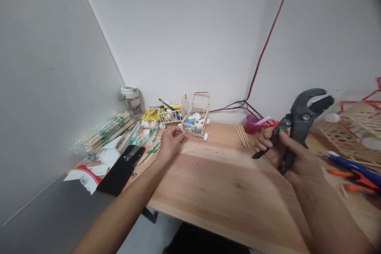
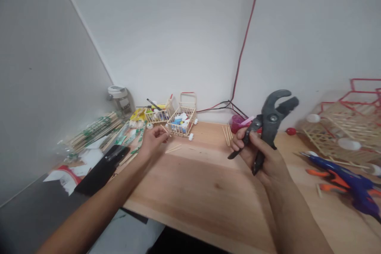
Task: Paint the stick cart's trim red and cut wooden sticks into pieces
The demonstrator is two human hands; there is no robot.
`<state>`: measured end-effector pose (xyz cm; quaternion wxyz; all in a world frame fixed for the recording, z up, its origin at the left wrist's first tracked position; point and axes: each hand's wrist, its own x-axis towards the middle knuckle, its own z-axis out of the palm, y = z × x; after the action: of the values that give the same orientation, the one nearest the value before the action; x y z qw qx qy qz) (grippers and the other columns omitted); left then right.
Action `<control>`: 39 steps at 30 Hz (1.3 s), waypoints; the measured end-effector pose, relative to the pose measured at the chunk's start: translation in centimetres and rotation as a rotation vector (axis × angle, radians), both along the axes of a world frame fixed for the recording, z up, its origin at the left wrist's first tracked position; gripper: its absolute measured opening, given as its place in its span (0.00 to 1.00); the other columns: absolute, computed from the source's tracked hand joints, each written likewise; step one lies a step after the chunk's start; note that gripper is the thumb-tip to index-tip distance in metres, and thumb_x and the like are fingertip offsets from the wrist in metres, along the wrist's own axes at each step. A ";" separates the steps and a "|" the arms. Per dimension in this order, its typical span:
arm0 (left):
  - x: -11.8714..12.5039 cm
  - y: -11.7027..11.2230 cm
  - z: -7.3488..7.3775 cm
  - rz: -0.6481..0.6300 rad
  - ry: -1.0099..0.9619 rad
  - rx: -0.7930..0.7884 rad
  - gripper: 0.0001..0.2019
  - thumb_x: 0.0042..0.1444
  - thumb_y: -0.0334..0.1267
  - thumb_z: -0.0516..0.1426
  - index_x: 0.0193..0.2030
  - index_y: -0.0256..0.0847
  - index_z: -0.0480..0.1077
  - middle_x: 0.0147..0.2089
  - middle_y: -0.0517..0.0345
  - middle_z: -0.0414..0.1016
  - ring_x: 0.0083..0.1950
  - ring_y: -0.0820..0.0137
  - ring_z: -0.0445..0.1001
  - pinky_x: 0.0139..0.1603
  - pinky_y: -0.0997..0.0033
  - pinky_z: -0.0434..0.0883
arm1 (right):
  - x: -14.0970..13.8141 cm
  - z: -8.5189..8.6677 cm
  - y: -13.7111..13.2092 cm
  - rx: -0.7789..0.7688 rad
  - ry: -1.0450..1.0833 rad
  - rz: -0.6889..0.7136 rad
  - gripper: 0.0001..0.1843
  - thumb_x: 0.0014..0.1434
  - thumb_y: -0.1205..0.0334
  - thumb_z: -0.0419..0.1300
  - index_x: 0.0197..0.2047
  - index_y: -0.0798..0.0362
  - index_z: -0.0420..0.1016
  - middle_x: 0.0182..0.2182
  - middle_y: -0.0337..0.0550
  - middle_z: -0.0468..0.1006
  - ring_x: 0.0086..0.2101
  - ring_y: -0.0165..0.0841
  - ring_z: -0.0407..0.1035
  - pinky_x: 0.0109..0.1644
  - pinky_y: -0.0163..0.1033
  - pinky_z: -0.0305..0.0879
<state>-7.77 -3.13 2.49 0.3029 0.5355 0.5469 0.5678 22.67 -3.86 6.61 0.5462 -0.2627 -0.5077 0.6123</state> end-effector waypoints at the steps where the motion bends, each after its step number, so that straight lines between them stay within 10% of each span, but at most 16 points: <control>1: 0.0 0.3 -0.2 0.018 0.048 0.003 0.06 0.45 0.36 0.58 0.24 0.36 0.68 0.22 0.62 0.69 0.25 0.75 0.67 0.29 0.75 0.64 | -0.2 -0.2 0.0 -0.009 -0.006 0.013 0.12 0.53 0.48 0.60 0.30 0.48 0.72 0.23 0.37 0.62 0.25 0.33 0.62 0.34 0.45 0.66; 25: 2.1 3.0 -2.7 0.234 0.406 0.070 0.05 0.48 0.33 0.58 0.27 0.38 0.75 0.28 0.59 0.76 0.32 0.71 0.71 0.36 0.74 0.63 | -1.9 -1.6 -0.2 -0.011 -0.142 0.043 0.10 0.54 0.52 0.63 0.31 0.49 0.74 0.27 0.39 0.68 0.29 0.33 0.64 0.35 0.42 0.66; 39: 3.1 0.6 -0.4 -0.069 0.416 0.250 0.05 0.55 0.33 0.54 0.31 0.38 0.70 0.28 0.62 0.70 0.30 0.74 0.65 0.33 0.76 0.60 | -10.9 0.7 4.7 0.289 -0.907 -0.277 0.12 0.50 0.54 0.61 0.34 0.53 0.78 0.21 0.38 0.73 0.24 0.33 0.67 0.28 0.37 0.61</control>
<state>-4.71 -2.52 2.07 0.1346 0.6926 0.5042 0.4979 11.75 0.83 7.27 0.3774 -0.4891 -0.7343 0.2814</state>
